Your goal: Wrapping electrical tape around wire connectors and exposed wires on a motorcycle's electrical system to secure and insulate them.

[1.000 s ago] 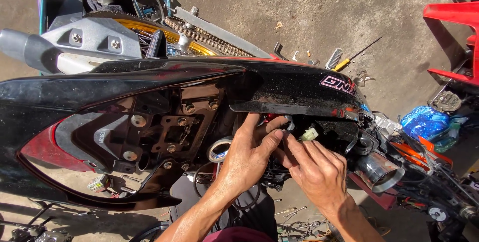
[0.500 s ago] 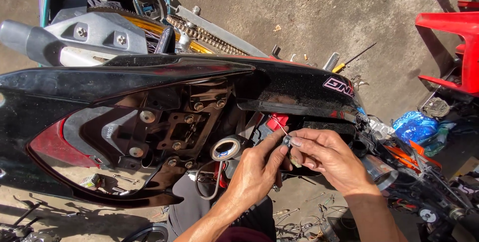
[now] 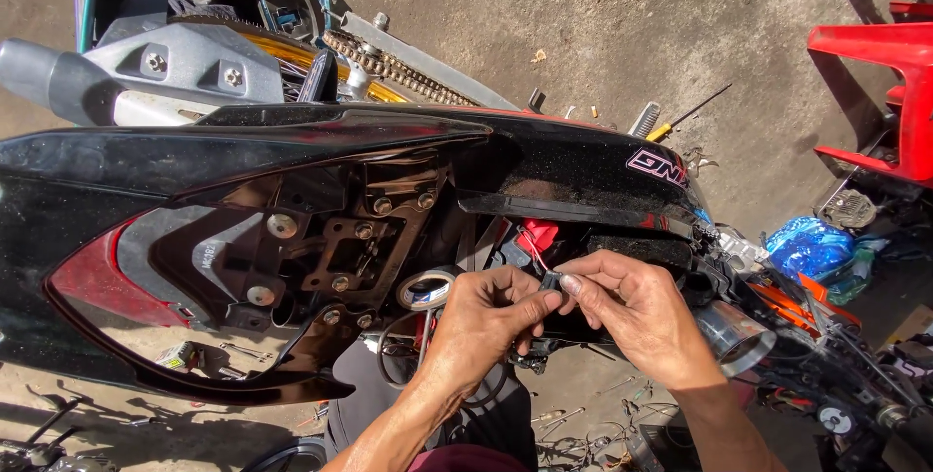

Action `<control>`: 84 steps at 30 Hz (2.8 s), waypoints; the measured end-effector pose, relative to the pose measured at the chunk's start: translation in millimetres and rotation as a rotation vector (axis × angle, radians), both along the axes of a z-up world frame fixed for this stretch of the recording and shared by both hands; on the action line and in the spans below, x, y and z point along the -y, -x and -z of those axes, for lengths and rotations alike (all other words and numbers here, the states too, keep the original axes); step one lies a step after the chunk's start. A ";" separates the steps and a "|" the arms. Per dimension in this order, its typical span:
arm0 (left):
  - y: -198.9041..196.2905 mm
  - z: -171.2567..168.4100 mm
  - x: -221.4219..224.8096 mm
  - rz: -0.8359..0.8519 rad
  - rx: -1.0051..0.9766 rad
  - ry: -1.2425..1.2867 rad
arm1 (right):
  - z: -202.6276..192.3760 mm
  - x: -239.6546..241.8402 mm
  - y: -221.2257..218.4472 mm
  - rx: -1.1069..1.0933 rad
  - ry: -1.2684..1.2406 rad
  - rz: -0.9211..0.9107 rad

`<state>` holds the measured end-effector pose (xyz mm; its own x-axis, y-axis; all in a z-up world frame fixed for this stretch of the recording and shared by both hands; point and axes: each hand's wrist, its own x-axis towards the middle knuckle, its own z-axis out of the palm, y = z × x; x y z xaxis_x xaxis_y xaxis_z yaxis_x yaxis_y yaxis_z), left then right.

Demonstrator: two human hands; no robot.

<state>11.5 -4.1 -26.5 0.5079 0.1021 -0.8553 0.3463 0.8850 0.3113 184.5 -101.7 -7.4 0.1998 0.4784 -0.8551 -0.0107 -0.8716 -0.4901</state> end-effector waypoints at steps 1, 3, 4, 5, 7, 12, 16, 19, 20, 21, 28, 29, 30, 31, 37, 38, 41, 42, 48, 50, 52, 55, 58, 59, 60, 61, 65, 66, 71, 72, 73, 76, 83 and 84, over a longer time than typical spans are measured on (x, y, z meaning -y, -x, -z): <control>1.6 -1.4 -1.7 0.002 -0.014 0.025 | -1.7 -0.2 0.2 0.069 0.024 -0.044; 5.5 -3.3 -0.6 0.079 -0.041 -0.014 | -4.3 1.4 2.3 0.087 0.057 -0.020; 7.5 -4.2 -0.1 0.152 -0.066 -0.053 | -5.6 2.2 3.4 0.106 0.089 -0.001; 8.4 -6.5 0.1 0.156 -0.068 -0.053 | -6.0 4.3 6.8 0.103 0.089 0.003; 9.0 -11.4 0.0 0.163 -0.034 -0.265 | -7.8 8.1 12.4 0.305 0.048 -0.065; 0.4 -18.5 -16.3 0.213 -0.086 -0.200 | 0.3 21.5 20.1 0.530 -0.269 -0.217; -16.9 -15.1 -29.8 0.170 -0.032 -0.266 | 4.3 25.6 27.6 0.719 -0.473 -0.320; -31.5 -6.0 -28.2 0.161 0.015 -0.311 | 12.0 28.0 30.6 0.917 -0.617 -0.463; -34.7 -3.1 -27.7 0.163 0.014 -0.311 | 13.1 28.9 30.0 0.916 -0.617 -0.460; -37.9 -0.6 -27.4 0.202 0.018 -0.333 | 13.9 29.7 29.5 0.970 -0.633 -0.505; -45.2 -11.1 -35.6 0.726 -0.106 -0.536 | 13.9 26.1 28.5 0.988 -0.668 -0.497; -41.9 -9.8 -35.5 0.725 -0.106 -0.539 | 13.1 24.8 28.1 0.989 -0.671 -0.497; -38.8 -8.3 -35.4 0.730 -0.028 -0.556 | 12.2 23.8 27.8 0.919 -0.651 -0.413; -35.8 -6.5 -35.1 0.735 0.051 -0.574 | 11.7 22.9 27.3 0.849 -0.631 -0.329; -3.7 -11.4 7.7 0.061 -0.096 -0.535 | 7.5 15.1 8.6 0.325 -0.121 -0.165; -3.6 -10.0 11.3 0.059 -0.097 -0.536 | 10.5 11.8 2.3 0.325 -0.123 -0.167; -4.6 -7.6 14.3 0.208 -0.065 -0.368 | 17.4 5.9 -10.7 0.073 0.031 -0.108; -7.4 -7.2 11.0 0.159 -0.052 -0.284 | 18.9 8.0 -12.5 -0.105 -0.001 0.064; -8.6 8.5 12.7 0.005 0.036 -0.256 | 8.1 -6.7 -15.9 -0.281 0.046 0.227; -8.8 13.3 13.8 -0.013 0.049 -0.284 | 9.9 -5.4 -15.7 -0.306 0.040 0.240; -8.9 18.1 14.2 0.074 0.017 -0.351 | 9.7 -2.9 -15.3 -0.233 -0.026 0.167; -6.6 17.0 6.4 0.123 0.036 -0.271 | 0.0 -12.7 -14.6 0.010 0.054 -0.060; -7.9 11.1 0.0 0.214 -0.014 -0.343 | 1.8 -6.6 -13.6 -0.024 -0.006 -0.037; -10.4 5.9 -4.9 0.216 -0.015 -0.344 | 2.7 -6.1 -14.0 -0.025 -0.008 -0.035; -12.7 0.6 -9.4 0.136 -0.021 -0.220 | 3.5 -5.2 -14.3 -0.005 -0.002 -0.039; -15.1 -4.5 -14.0 0.056 -0.028 -0.096 | 4.4 -4.4 -14.7 0.015 0.005 -0.043; -12.9 -5.4 -5.6 -0.005 -0.073 0.008 | 3.6 -2.7 -18.6 0.024 0.020 -0.022; -10.3 -4.7 -1.7 0.016 -0.065 0.058 | 3.2 -2.9 -18.7 0.022 0.020 -0.018; -3.7 -3.9 3.7 0.014 -0.088 0.133 | 6.4 3.7 -15.7 0.049 -0.016 -0.011; -3.4 -5.3 2.8 -0.025 -0.125 0.146 | 5.6 4.1 -12.9 0.093 -0.014 0.013; -3.0 -6.6 1.9 -0.065 -0.162 0.158 | 4.9 4.6 -10.1 0.137 -0.012 0.038; -4.1 -18.1 -4.9 0.020 -0.181 0.022 | 7.2 15.6 1.0 0.181 -0.095 0.104; -25.2 -23.5 -23.5 0.278 -0.064 -0.411 | 15.1 31.1 23.0 0.717 -0.550 -0.272; -30.5 -20.8 -26.8 0.326 -0.029 -0.491 | 15.9 30.8 25.1 0.809 -0.596 -0.325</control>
<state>41.9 22.7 -5.7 0.5569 0.3322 -0.7612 0.5907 0.4858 0.6442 159.4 -132.4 -23.3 0.3924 0.9101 -0.1332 0.7011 -0.3897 -0.5972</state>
